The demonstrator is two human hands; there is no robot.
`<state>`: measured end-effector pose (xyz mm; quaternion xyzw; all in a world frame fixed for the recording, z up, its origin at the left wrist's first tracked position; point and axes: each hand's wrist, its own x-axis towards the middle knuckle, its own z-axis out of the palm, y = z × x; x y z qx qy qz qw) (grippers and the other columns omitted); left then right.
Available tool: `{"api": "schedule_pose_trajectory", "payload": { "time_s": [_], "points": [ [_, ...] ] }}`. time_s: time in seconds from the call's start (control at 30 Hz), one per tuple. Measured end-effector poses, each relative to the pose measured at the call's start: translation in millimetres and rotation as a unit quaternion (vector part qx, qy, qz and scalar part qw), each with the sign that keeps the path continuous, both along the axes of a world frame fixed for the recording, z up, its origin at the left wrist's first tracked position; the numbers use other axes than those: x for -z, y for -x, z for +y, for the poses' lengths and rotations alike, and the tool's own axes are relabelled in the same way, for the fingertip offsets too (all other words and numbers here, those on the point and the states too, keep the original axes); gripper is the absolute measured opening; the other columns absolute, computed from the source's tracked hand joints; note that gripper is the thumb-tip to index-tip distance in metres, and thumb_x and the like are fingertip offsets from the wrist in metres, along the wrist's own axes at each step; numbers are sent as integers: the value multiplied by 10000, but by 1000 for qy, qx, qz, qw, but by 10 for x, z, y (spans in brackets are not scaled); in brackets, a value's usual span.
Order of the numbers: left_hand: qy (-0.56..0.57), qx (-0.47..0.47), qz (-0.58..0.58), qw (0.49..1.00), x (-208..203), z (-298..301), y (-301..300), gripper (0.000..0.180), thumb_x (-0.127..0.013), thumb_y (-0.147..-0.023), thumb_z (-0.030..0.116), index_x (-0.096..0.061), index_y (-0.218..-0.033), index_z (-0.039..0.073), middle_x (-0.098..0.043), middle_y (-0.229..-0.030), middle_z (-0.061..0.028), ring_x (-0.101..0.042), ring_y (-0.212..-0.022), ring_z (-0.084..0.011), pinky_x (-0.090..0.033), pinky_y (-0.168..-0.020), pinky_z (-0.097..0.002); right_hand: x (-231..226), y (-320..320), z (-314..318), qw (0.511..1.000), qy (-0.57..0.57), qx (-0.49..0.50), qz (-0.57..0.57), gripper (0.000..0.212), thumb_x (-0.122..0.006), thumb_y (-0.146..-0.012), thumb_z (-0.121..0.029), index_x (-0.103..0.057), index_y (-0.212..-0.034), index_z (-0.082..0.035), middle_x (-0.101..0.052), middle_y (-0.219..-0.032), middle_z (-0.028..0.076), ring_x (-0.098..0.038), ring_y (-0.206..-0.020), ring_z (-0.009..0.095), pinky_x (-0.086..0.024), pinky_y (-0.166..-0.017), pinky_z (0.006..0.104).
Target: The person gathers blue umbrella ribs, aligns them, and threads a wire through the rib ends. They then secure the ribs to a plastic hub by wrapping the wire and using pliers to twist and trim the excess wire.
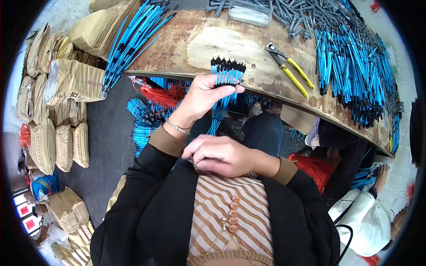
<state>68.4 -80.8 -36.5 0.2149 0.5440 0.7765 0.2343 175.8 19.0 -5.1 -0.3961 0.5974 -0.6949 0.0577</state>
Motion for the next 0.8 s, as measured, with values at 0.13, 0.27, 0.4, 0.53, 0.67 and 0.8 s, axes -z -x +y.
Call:
{"api": "schedule_pose_trajectory", "payload": {
  "time_s": [0.13,0.27,0.4,0.53,0.67,0.8],
  "points": [
    [1,-8,-29,1000,-27,-19,-24,242,-583,-822,-35,-616,-1062,-27,-681,-908,-135,-658,-825,-193,-523,-768,-252,-474,204,377,958,31,283,15,67,-555,-804,58,-581,-854,20,-582,-1047,140,-545,-737,192,-441,-648,262],
    [-15,-8,-49,999,-56,23,0,243,-570,-825,-43,-615,-1064,-32,-683,-916,-147,-663,-841,-194,-526,-764,-246,-641,319,624,897,-87,430,52,97,-569,-789,66,-601,-874,33,-555,-1015,112,-511,-706,164,-415,-604,241],
    [-30,-8,-72,997,-67,35,-3,246,-569,-827,-44,-613,-1069,-31,-683,-913,-152,-664,-837,-192,-526,-757,-244,-632,382,689,821,-256,491,142,132,-580,-787,71,-624,-905,30,-535,-992,94,-487,-683,148,-397,-576,229],
    [-33,-13,-95,995,-81,32,-3,246,-571,-827,-44,-615,-1068,-29,-683,-912,-151,-663,-833,-190,-526,-751,-240,-594,405,657,801,-265,521,130,174,-587,-790,76,-648,-940,14,-525,-971,84,-469,-667,138,-383,-556,219],
    [-42,-17,-90,995,-70,23,-15,248,-576,-829,-40,-614,-1074,-27,-683,-909,-151,-664,-833,-191,-526,-751,-238,-599,437,650,774,-289,545,141,203,-591,-791,82,-664,-961,-1,-531,-960,79,-472,-668,129,-383,-545,224],
    [-43,-12,-79,996,-54,29,-6,248,-572,-829,-43,-615,-1073,-28,-683,-910,-151,-664,-832,-190,-526,-752,-239,-593,464,641,767,-302,549,138,193,-594,-791,76,-668,-952,-2,-535,-948,76,-474,-668,127,-382,-544,223]
  ]
}}
